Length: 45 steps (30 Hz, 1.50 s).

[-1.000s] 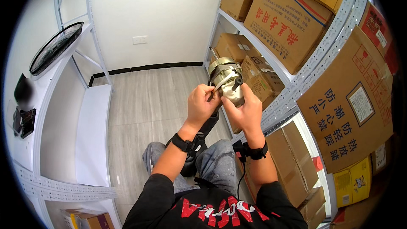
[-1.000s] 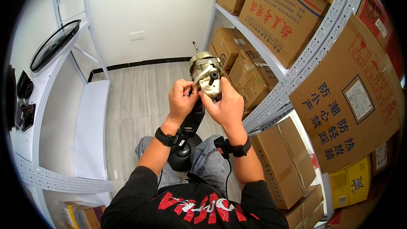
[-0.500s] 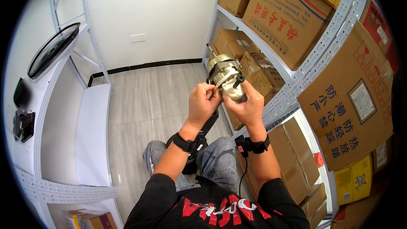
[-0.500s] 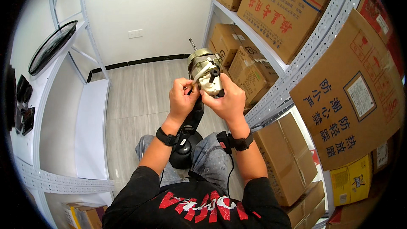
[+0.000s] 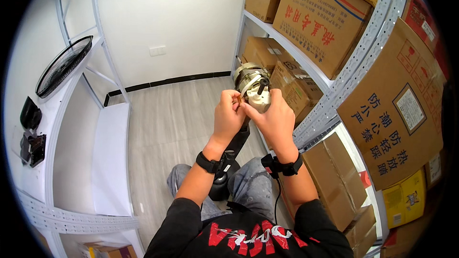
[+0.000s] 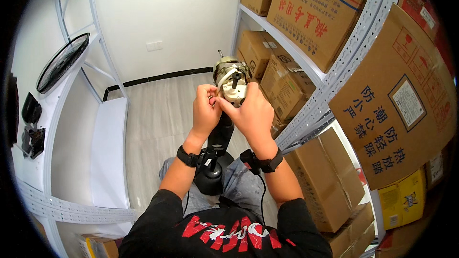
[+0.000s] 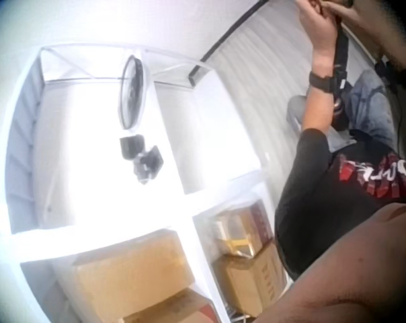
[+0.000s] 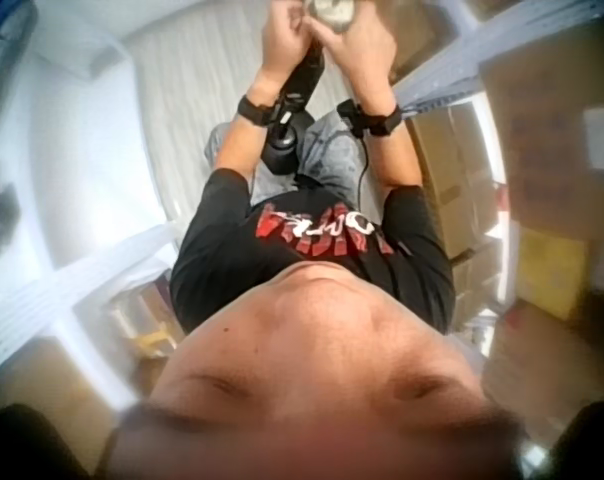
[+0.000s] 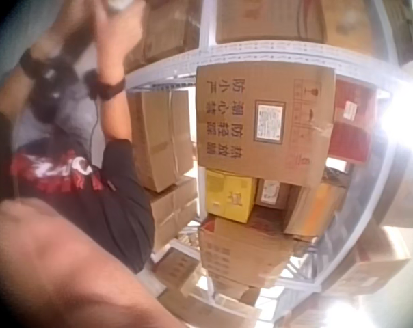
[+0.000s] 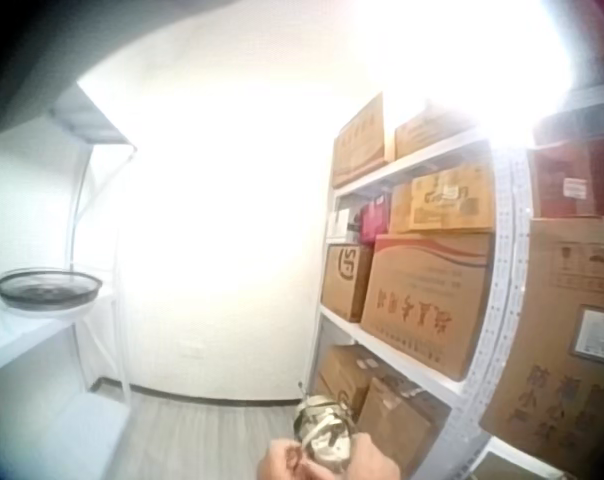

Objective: The person is repairing a mechanical part using a screwdriver. They are seated on the floor in a storage room, manipulating the part and using the tool to adjust or fix components.

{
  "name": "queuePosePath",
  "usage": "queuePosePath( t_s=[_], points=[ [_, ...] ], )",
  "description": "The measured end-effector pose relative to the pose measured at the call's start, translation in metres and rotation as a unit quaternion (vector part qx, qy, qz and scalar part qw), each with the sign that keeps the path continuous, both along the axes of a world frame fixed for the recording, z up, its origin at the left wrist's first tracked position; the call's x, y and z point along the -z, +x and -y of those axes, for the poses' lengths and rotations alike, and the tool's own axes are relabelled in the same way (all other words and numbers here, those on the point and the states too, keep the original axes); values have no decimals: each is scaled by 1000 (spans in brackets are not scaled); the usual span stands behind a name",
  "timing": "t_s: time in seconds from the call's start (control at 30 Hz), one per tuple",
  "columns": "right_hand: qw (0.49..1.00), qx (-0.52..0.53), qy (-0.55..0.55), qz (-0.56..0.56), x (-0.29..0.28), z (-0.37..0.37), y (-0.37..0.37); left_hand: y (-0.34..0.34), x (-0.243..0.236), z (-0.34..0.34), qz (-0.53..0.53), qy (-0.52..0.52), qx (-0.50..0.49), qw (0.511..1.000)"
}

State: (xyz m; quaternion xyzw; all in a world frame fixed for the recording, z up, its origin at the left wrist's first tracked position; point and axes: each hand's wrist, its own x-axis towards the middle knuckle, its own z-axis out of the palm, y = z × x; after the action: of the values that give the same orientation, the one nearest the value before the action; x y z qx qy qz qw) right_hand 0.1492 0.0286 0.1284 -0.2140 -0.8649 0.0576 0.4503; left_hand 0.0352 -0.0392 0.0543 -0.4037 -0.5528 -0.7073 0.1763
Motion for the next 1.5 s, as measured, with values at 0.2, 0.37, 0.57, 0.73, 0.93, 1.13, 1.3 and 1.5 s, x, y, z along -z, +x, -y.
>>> queuePosePath(
  t_s=[0.2,0.37,0.57,0.73,0.93,1.13,1.3,1.5],
  points=[
    [1000,16,-5,-10,-3,-2,-8,-9,-15,14,-34,-73,18,997],
    [999,34,6,-2,-4,0,-8,-20,-18,19,-125,-112,-7,986],
    [1000,12,-27,-4,-4,-3,-10,-18,-13,18,-134,-126,-37,982],
    [999,4,-46,10,-8,-1,-7,-14,-6,14,-127,-108,-35,985],
    [998,-33,-54,12,-11,-5,-2,-10,6,7,-124,-64,-19,990],
    [997,-46,-49,26,-13,-10,3,4,2,7,-37,-56,24,997],
    [999,-31,-15,15,-3,-2,4,16,2,6,11,-27,37,999],
    [991,-95,-75,49,-4,7,14,5,-3,13,38,-56,31,997]
  ],
)
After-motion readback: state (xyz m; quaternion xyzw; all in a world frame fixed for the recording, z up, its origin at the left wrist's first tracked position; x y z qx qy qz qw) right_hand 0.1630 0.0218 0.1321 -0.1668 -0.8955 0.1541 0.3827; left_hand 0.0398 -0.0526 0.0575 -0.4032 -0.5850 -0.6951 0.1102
